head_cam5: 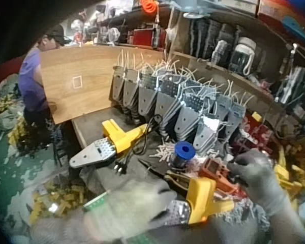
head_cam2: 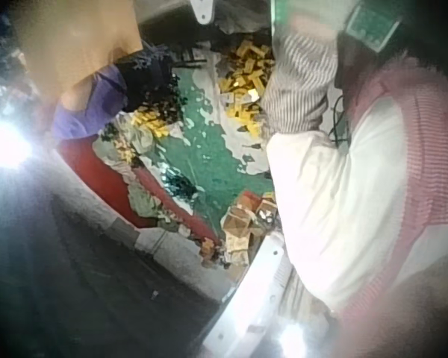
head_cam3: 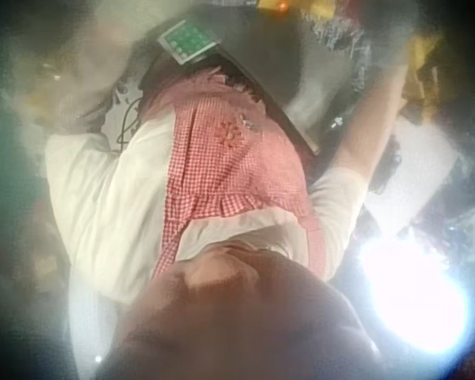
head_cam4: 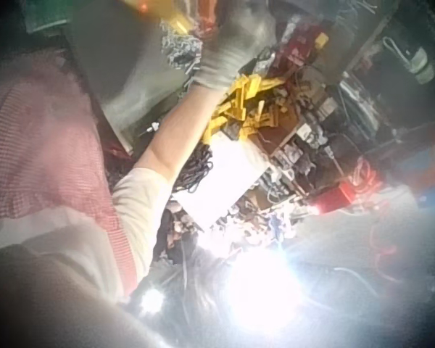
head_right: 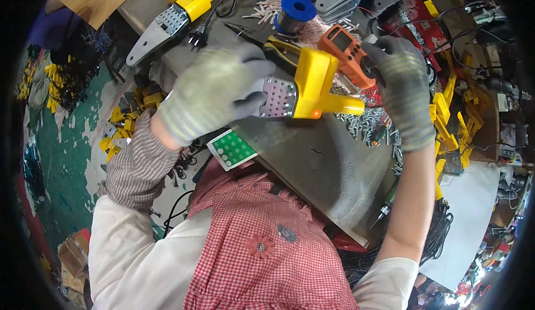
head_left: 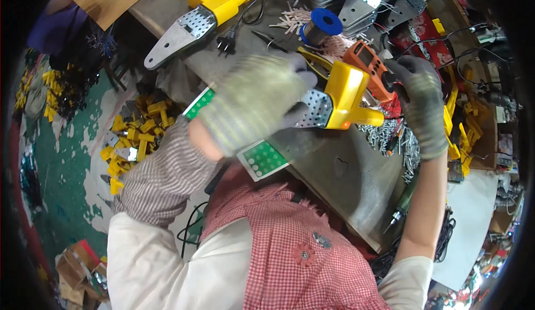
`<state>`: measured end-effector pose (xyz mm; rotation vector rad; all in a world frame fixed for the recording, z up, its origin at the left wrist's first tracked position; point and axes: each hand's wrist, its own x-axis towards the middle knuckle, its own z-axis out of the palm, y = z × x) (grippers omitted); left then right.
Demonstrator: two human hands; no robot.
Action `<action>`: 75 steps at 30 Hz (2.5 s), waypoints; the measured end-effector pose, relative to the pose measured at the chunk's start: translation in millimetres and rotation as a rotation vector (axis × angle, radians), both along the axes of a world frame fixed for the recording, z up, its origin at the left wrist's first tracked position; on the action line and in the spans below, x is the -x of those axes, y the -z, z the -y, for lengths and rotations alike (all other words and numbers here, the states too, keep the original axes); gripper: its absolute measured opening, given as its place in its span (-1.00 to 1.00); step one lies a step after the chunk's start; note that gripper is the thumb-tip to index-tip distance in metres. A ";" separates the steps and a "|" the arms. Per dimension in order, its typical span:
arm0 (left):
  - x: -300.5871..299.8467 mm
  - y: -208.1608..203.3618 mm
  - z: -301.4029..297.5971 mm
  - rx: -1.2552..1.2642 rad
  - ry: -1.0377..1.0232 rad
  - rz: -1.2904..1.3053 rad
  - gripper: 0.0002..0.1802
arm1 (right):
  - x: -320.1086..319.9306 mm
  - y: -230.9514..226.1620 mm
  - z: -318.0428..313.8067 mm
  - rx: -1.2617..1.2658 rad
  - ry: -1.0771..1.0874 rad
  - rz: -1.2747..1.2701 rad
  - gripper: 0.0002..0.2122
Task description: The person assembles wires and yellow plastic housing components using a screwdriver and a soldering iron.
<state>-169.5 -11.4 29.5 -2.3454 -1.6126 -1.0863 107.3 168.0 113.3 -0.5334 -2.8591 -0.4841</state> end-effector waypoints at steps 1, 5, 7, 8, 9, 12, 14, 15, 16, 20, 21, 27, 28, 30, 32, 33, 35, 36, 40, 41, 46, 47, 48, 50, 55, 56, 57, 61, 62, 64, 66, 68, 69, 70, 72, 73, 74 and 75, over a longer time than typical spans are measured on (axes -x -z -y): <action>1.6 -1.6 11.0 -0.169 -0.063 0.088 -0.65 | 3.4 -3.1 19.3 0.015 0.021 -0.168 -0.73; 13.2 67.8 107.8 0.141 -0.277 0.661 -0.77 | 1.4 23.3 94.7 0.442 0.055 -0.477 -0.73; -11.4 100.9 142.4 0.448 -0.340 1.200 -0.73 | 19.0 36.7 145.0 0.842 0.146 -0.417 -0.80; -20.8 105.0 147.5 0.576 -0.249 1.379 -0.68 | 25.5 44.2 152.3 0.917 0.052 -0.354 -0.82; -28.4 106.2 149.9 0.650 -0.230 1.452 -0.64 | 29.8 62.8 160.3 0.939 -0.005 -0.341 -0.85; -47.0 105.7 152.1 0.712 -0.256 1.633 -0.59 | 49.0 83.8 177.7 1.020 -0.031 -0.360 -0.83; -47.7 105.1 149.8 0.698 -0.283 1.743 -0.57 | 60.9 92.6 178.2 1.018 -0.044 -0.389 -0.82; -46.0 101.9 148.7 0.652 -0.259 1.636 -0.62 | 65.9 95.8 178.2 1.017 -0.057 -0.417 -0.82; -43.4 98.4 147.3 0.604 -0.239 1.526 -0.68 | 71.4 97.6 178.9 1.015 -0.059 -0.420 -0.82; -37.0 86.0 141.5 0.583 -0.331 1.184 -0.84 | 85.0 98.6 184.3 0.914 -0.023 -0.410 -0.82; -39.3 81.1 136.6 0.518 -0.330 1.154 -0.86 | 85.7 97.9 186.5 0.811 -0.032 -0.357 -0.82; -40.2 69.4 129.2 0.419 -0.333 0.925 -0.81 | 86.7 88.1 189.5 0.563 -0.021 -0.237 -0.82; -38.6 70.3 128.5 0.421 -0.332 0.923 -0.81 | 87.6 89.0 186.5 0.587 0.015 -0.242 -0.82; -34.6 73.4 126.0 0.388 -0.263 0.937 -0.81 | 84.2 94.5 176.4 0.748 0.035 -0.345 -0.84; -28.0 68.7 122.3 0.384 -0.256 0.828 -0.82 | 75.0 93.3 168.4 0.901 0.059 -0.451 -0.85; -24.3 64.4 120.6 0.378 -0.253 0.722 -0.82 | 67.8 89.6 164.7 0.882 0.100 -0.556 -0.86; -13.8 50.9 113.5 0.204 -0.217 0.634 -0.72 | 49.4 71.8 148.8 0.799 0.219 -0.665 -0.85; -6.8 44.5 109.6 0.108 -0.198 0.580 -0.68 | 40.1 73.3 139.1 0.732 0.363 -0.767 -0.85; -7.3 1.0 58.3 0.072 -0.122 0.147 -0.35 | 19.8 76.3 82.4 0.295 0.330 -0.672 -0.85; -16.5 0.2 33.5 0.077 -0.104 0.090 -0.23 | 15.7 78.1 71.3 0.221 0.306 -0.645 -0.87; -35.2 40.8 -22.3 0.208 -0.078 -0.026 0.08 | 14.6 86.2 62.3 0.421 0.418 -0.691 -0.92; -35.4 39.6 -22.7 0.230 -0.064 0.004 0.06 | 13.0 79.8 66.8 0.498 0.383 -0.666 -0.89; -35.9 41.3 -22.0 0.225 -0.057 0.000 0.06 | 11.2 72.3 71.1 0.575 0.345 -0.641 -0.85; -35.3 47.2 -18.2 0.188 -0.102 -0.032 0.06 | -1.9 53.5 67.6 0.632 0.321 -0.555 -0.78; -39.2 30.8 -17.1 0.197 -0.090 -0.031 -0.02 | -30.4 -6.5 3.3 -0.228 0.250 -0.539 -0.76; -37.7 25.3 -10.7 0.173 -0.096 -0.040 -0.03 | -44.1 -8.1 -12.5 -0.147 0.277 -0.380 -0.76; -38.6 24.4 -11.4 0.164 -0.096 -0.058 -0.05 | -54.9 0.0 -26.2 -0.049 0.311 -0.226 -0.75; 16.8 -19.1 64.9 0.308 -0.119 0.185 0.11 | -1.9 -48.6 58.4 0.411 0.173 -0.761 -0.80; 24.9 -27.1 79.8 0.206 -0.081 0.357 0.12 | 10.8 -61.4 86.2 0.651 0.145 -0.900 -0.77; 10.7 -57.4 87.4 0.224 0.039 0.388 0.23 | 33.8 -73.0 118.1 0.728 -0.130 -0.900 -0.73; -14.0 -60.2 90.8 0.358 0.308 0.545 0.03 | 63.8 -59.5 140.9 0.870 -0.254 -0.931 -0.73; 5.6 -66.7 106.0 0.618 0.190 0.639 -0.14 | 89.2 -54.7 161.8 1.209 -0.222 -0.818 -0.73; 19.6 -63.1 107.7 0.880 0.141 0.738 -0.29 | 91.2 -39.7 156.6 1.093 -0.242 -0.706 -0.73; 42.4 -58.2 123.9 0.844 -0.011 0.549 -0.53 | 88.1 -29.8 149.8 0.980 -0.277 -0.607 -0.73; 97.6 -20.4 160.4 0.527 -0.469 0.537 -0.82 | 75.6 -21.9 151.7 1.095 -0.150 -0.694 -0.76; 116.8 -7.3 166.6 0.370 -0.571 0.903 -0.86 | 66.3 -17.2 154.3 1.194 0.005 -0.774 -0.76; 135.9 3.2 168.5 0.192 -0.662 1.260 -0.88 | 57.3 -14.2 153.0 1.272 0.159 -0.832 -0.75; 174.2 15.3 171.9 0.178 -0.528 1.279 -0.86 | 44.8 -10.3 146.4 1.327 0.199 -0.857 -0.75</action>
